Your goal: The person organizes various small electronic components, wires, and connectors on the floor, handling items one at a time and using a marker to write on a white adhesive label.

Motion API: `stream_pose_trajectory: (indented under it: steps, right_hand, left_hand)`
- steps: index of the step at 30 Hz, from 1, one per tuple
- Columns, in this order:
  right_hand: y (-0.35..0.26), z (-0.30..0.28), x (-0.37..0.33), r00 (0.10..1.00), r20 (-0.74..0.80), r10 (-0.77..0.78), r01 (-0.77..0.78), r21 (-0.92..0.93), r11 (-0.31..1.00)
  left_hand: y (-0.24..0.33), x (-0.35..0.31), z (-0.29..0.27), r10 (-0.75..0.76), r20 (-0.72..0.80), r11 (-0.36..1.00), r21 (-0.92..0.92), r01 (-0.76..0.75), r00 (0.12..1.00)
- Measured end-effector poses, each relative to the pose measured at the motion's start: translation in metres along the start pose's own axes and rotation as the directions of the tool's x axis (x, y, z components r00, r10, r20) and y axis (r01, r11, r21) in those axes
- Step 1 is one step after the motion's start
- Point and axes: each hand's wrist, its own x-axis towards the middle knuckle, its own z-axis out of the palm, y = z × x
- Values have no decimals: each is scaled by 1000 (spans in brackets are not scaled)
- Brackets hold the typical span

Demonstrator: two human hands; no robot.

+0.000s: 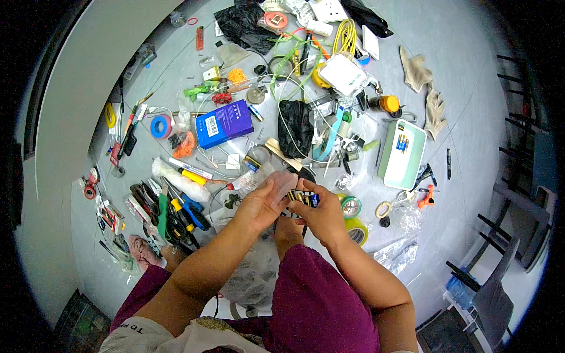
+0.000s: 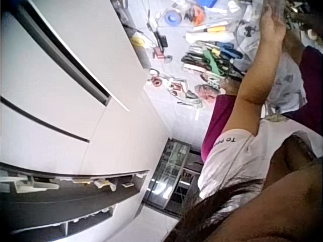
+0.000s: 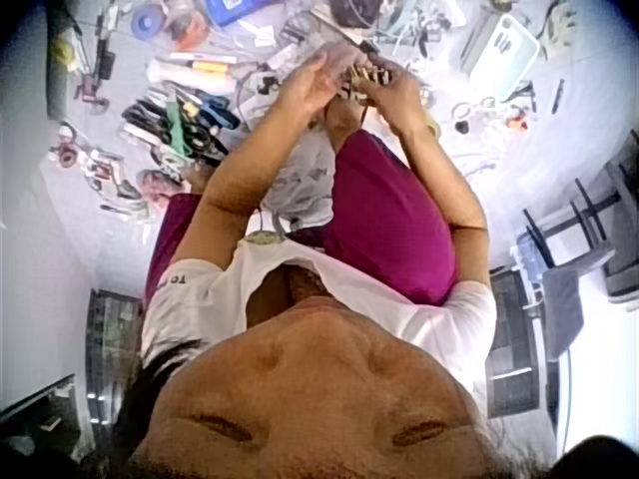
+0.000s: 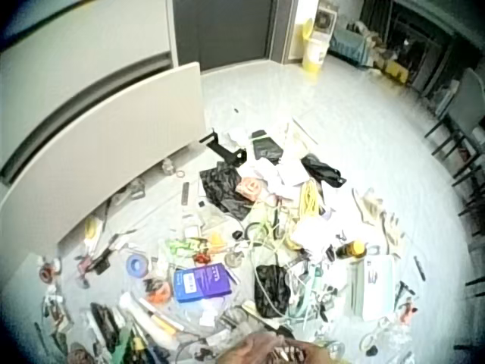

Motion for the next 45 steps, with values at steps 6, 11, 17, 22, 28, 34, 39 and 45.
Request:
stream_pose_trajectory:
  steps: [6, 11, 17, 22, 28, 34, 39, 45]
  right_hand:
    - [-3, 1, -1, 999, 3, -33, 33, 2, 999]
    - [2, -1, 2, 998, -13, -63, 61, -121, 991]
    - [-4, 0, -4, 999, 4, -48, 48, -172, 984]
    - [4, -4, 3, 997, 1, -71, 69, -202, 977]
    - [-1, -7, 2, 998, -57, -26, 15, -184, 983]
    - [5, -12, 2, 999, -17, -41, 37, -179, 983]
    - [-2, -4, -3, 1000, 20, -5, 7, -76, 997]
    - [12, 2, 12, 999, 45, 25, -25, 7, 1000]
  left_hand:
    - [-1, 4, -13, 10, 32, 1000, 13, -11, 999]
    - [-3, 2, -8, 45, 18, 999, 24, -45, 999]
    - [-1, 0, -3, 50, -59, 999, 16, -49, 997]
    - [-2, 2, -6, 40, 6, 999, -14, -40, 999]
    - [-4, 5, -11, 43, 1, 999, 2, -43, 999]
    - [-3, 6, -8, 39, -12, 999, 2, -39, 999]
    - [-4, 6, -5, 79, -163, 995, 75, -68, 983]
    - [-6, 10, -10, 58, -119, 997, 54, -51, 991]
